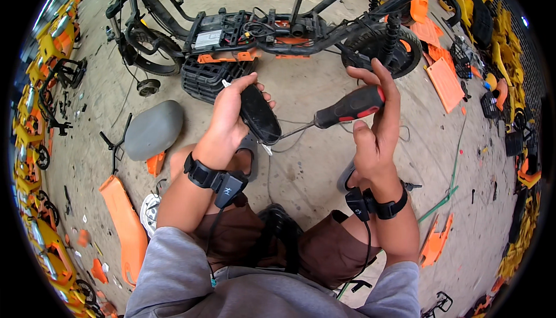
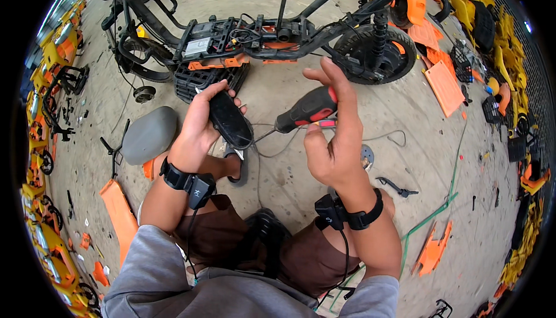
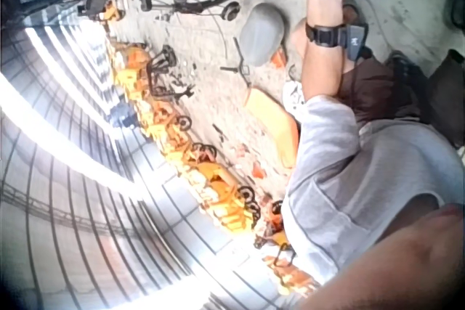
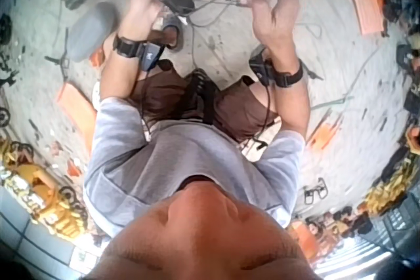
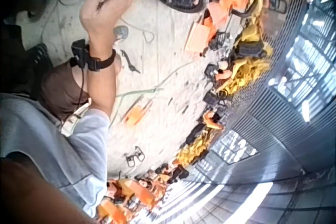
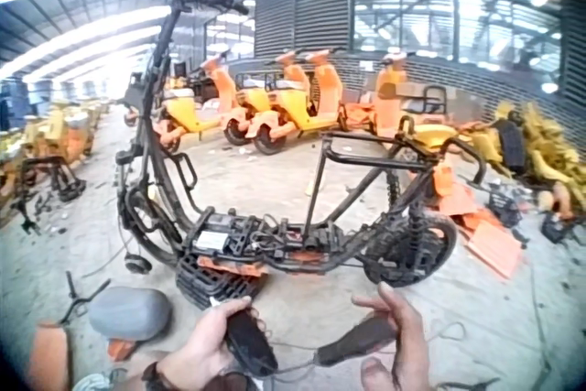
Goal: The person sits on the floor and uses a screwdriver to pry open a black plastic scooter part. They separate the casing to reveal the internal components and continue to manipulate the part.
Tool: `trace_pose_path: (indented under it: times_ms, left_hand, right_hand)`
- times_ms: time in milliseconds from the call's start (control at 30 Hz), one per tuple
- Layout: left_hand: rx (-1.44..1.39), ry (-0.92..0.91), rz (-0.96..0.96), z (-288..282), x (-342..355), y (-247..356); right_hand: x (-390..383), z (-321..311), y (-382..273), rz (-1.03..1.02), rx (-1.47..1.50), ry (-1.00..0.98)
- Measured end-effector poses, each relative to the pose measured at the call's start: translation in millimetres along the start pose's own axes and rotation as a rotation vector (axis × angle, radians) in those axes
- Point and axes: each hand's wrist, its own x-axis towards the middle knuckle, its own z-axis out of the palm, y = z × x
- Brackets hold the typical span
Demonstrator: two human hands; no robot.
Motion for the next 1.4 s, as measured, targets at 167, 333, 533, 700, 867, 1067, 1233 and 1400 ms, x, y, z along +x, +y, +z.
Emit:
trace_pose_path:
  times_ms: [167, 333, 533, 700, 867, 1067, 1233, 1400]
  left_hand:
    - [-0.006, 0.008, 0.049, -5.3, 5.5, -4.2]
    - [0.008, -0.023, 0.0, -3.4, 5.6, -2.7]
    - [0.002, -0.021, -0.029, -2.2, 1.4, -0.4]
    - [0.001, -0.035, -0.03, -0.9, 1.0, -0.4]
    - [-0.004, -0.036, -0.024, -2.5, 1.4, -1.1]
    - [-0.016, -0.056, -0.024, -3.6, 2.8, -1.9]
    - [0.014, -0.043, -0.027, -2.4, 1.7, -0.8]
    - [0.005, -0.048, -0.026, -4.4, 3.6, -1.9]
  right_hand:
    - [-5.9, -0.3, -3.5, 0.164, -0.059, -0.028]
    - [-1.8, -4.5, 4.5, -0.031, -0.081, -0.032]
    - [-4.8, -0.1, -4.3, 0.13, -0.081, 0.01]
    - [-1.5, -4.4, 3.2, -0.033, -0.068, -0.018]
    - [-5.5, -3.1, -0.5, 0.077, -0.093, 0.011]
    - [-2.8, -3.6, 6.4, -0.072, -0.144, -0.03]
    - [-4.0, -2.7, 5.4, -0.066, -0.064, 0.035]
    - [-5.5, -1.4, 5.8, -0.019, -0.094, -0.008]
